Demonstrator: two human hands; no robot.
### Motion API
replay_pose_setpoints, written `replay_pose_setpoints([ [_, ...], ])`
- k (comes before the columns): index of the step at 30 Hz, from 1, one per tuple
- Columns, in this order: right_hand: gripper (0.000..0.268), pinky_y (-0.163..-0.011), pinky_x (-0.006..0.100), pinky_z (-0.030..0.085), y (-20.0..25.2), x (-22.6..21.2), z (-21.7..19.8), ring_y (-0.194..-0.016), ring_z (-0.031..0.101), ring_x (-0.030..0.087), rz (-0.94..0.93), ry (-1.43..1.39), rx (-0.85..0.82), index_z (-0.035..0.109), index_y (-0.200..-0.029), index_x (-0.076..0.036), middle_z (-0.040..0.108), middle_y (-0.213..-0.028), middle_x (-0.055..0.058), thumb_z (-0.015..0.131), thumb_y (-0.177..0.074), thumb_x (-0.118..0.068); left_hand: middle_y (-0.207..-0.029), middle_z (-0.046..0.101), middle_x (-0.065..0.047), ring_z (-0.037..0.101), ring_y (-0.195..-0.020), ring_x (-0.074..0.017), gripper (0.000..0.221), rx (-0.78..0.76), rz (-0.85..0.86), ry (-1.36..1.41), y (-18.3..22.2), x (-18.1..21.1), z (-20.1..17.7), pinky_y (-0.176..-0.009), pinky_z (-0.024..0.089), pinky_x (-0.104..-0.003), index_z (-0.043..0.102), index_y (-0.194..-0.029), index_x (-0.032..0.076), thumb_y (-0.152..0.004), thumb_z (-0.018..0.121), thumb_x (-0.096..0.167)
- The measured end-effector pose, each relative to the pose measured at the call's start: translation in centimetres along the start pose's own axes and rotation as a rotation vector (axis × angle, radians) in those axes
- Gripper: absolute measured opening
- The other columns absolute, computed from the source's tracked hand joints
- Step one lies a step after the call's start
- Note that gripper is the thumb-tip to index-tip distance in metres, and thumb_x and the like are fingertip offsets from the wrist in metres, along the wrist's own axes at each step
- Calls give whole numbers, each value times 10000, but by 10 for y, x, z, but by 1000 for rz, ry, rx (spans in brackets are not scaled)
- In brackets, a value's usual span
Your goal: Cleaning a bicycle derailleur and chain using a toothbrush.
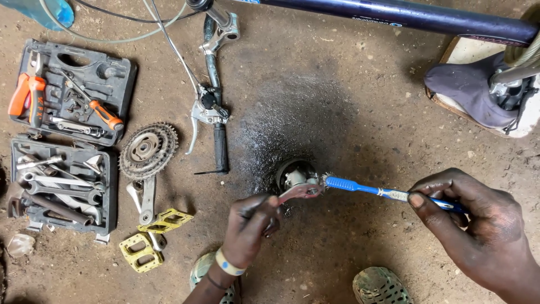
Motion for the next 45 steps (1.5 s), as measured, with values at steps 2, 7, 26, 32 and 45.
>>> replay_pose_setpoints([
  [2,63,-498,248,313,-1,0,1,-518,375,82,15,-1,-13,709,-856,-93,587,-599,-33,723,-899,-137,-543,493,56,417,-408,-78,360,-11,19,-178,0,-9,9,-341,343,-249,630,-768,104,-1064,527,282],
  [7,57,-499,244,315,0,1,2,-521,375,80,12,-4,-12,709,-862,-93,589,-604,-34,727,-895,-135,-548,549,26,500,-422,-140,364,8,-55,-678,-3,-20,23,-413,396,-326,615,-784,136,-1052,478,340],
  [26,66,-485,237,316,-1,-9,2,-510,371,73,-6,1,-15,711,-833,-93,587,-608,-46,728,-888,-124,-630,657,-55,674,-458,-272,167,40,-39,-1235,12,-34,13,-384,599,-412,549,-1101,96,-943,542,41],
  [32,49,-493,239,337,-1,-8,3,-511,407,75,10,21,-22,722,-844,-112,627,-623,-48,735,-885,-136,-479,532,13,551,-422,-228,713,-154,-139,-1508,11,-52,12,-412,527,-416,410,-1413,165,-765,694,76],
  [45,44,-494,234,348,0,-11,3,-503,416,69,-18,10,-20,715,-855,-100,621,-606,-45,731,-886,-128,-783,679,-50,650,-769,-267,854,-310,-422,-1675,0,-70,9,-710,562,-435,247,-1572,193,-905,746,380],
])
Point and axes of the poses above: each hand's wrist, its own y-axis away from the middle knuckle, its own z-axis out of the palm, x = y × z, the point moved 8 cm from there along -y, towards the middle knuckle
